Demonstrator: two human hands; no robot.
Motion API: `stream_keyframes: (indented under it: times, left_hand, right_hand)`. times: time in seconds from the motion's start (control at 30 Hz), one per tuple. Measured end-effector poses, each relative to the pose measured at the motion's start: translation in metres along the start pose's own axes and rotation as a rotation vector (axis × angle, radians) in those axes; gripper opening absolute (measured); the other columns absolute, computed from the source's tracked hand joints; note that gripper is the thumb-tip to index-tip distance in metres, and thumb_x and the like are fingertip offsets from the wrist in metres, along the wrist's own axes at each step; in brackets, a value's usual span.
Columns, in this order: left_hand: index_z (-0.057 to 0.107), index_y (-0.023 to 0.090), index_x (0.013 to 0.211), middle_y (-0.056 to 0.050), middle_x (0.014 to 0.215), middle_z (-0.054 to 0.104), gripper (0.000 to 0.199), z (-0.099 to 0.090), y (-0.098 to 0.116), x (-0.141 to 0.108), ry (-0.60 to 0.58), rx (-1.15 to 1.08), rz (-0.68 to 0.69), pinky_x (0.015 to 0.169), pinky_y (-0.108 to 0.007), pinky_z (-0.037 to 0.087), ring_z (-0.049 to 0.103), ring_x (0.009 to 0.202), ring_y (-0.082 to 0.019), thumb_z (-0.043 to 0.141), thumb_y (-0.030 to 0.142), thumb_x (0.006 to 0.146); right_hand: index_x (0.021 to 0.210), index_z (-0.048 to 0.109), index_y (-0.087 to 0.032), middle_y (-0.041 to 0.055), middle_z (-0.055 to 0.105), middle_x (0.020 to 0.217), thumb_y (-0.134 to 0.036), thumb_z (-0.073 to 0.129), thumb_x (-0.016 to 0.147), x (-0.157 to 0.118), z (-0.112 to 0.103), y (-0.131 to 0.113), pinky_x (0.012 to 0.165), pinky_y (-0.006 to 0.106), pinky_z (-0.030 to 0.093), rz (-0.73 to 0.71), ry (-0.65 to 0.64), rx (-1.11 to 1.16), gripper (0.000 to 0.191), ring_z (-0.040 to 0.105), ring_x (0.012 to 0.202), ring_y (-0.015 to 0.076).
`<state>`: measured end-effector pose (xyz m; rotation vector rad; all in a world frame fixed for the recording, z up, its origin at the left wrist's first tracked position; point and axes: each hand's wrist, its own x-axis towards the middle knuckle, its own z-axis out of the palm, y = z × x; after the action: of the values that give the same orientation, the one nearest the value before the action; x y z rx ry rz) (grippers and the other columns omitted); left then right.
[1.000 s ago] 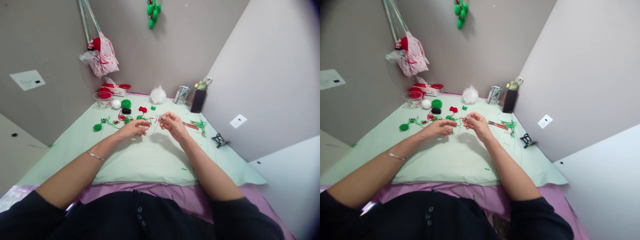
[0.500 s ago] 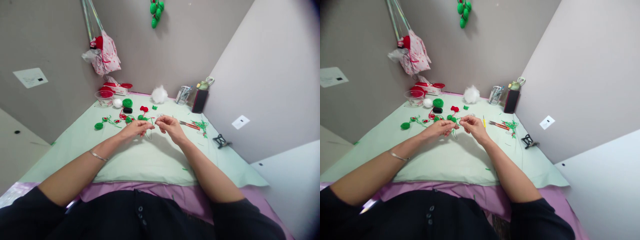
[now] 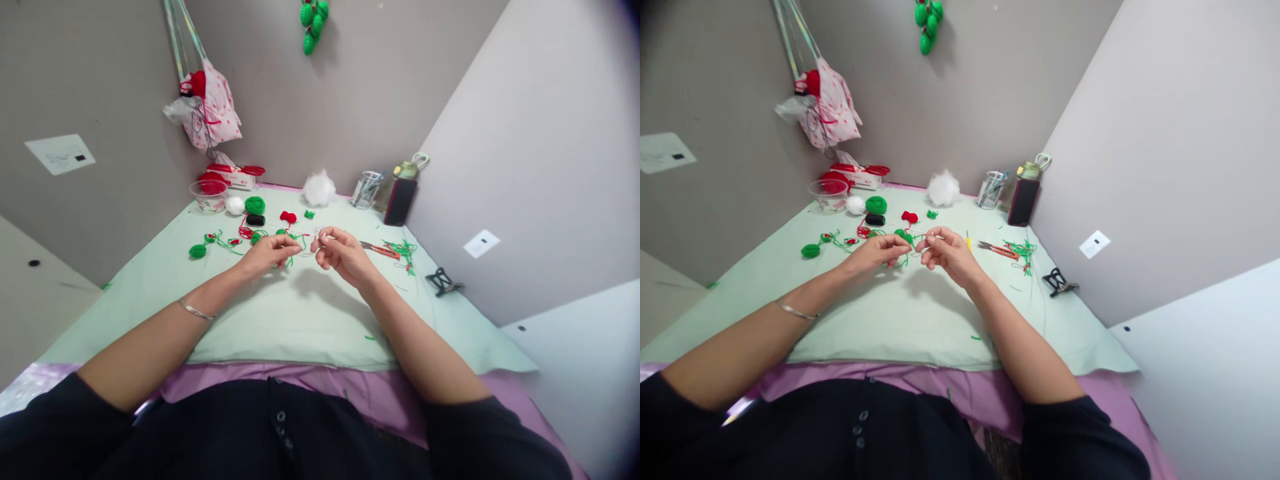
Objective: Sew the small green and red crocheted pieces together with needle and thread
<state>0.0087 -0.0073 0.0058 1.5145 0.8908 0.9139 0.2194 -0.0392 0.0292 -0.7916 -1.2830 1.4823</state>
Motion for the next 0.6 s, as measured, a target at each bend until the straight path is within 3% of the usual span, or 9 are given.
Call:
stream_keyframes:
  times: [0.17,0.23,0.3,0.47,0.6]
  left_hand:
    - [0.071,0.019,0.097,0.000,0.074,0.062,0.034,-0.023,-0.008,0.010,0.235,0.038,0.109,0.057,-0.026,0.038,0.048,0.060,-0.011,0.076,0.047,0.077]
    - [0.072,0.018,0.097,-0.001,0.080,0.064,0.034,-0.027,-0.008,0.011,0.248,0.051,0.125,0.059,-0.025,0.039,0.048,0.061,-0.010,0.075,0.046,0.079]
    - [0.073,0.017,0.101,-0.002,0.085,0.065,0.036,-0.023,-0.006,0.008,0.139,0.060,0.111,0.059,-0.025,0.039,0.047,0.061,-0.009,0.076,0.045,0.078]
    - [0.073,0.019,0.120,0.002,0.077,0.059,0.053,0.003,-0.008,-0.001,-0.307,0.137,0.014,0.053,-0.025,0.037,0.045,0.055,-0.008,0.080,0.043,0.074]
    - [0.077,0.018,0.100,0.002,0.070,0.059,0.037,0.013,-0.015,-0.004,-0.385,0.169,0.004,0.052,-0.023,0.038,0.046,0.055,-0.009,0.077,0.046,0.075]
  right_hand:
    - [0.084,0.053,-0.021,-0.0049,0.062,0.062,-0.049,0.083,0.073,0.000,-0.005,-0.005,0.041,0.020,0.028,-0.022,0.048,-0.010,0.042,0.044,0.043,0.0064]
    - [0.083,0.052,-0.021,-0.0063,0.057,0.058,-0.050,0.081,0.074,0.000,-0.005,-0.007,0.041,0.020,0.023,-0.041,0.059,-0.024,0.042,0.039,0.042,0.0055]
    - [0.082,0.051,-0.021,-0.0071,0.055,0.057,-0.050,0.081,0.075,-0.001,-0.004,-0.008,0.042,0.021,0.021,-0.056,0.062,-0.028,0.042,0.036,0.042,0.0049]
    - [0.082,0.052,-0.021,-0.0081,0.052,0.054,-0.050,0.081,0.075,0.000,-0.002,-0.005,0.044,0.022,0.019,-0.052,0.070,-0.029,0.041,0.034,0.042,0.0050]
    - [0.082,0.053,-0.020,-0.0086,0.051,0.054,-0.050,0.081,0.074,0.002,-0.004,-0.003,0.044,0.022,0.020,-0.045,0.096,-0.037,0.042,0.034,0.042,0.0052]
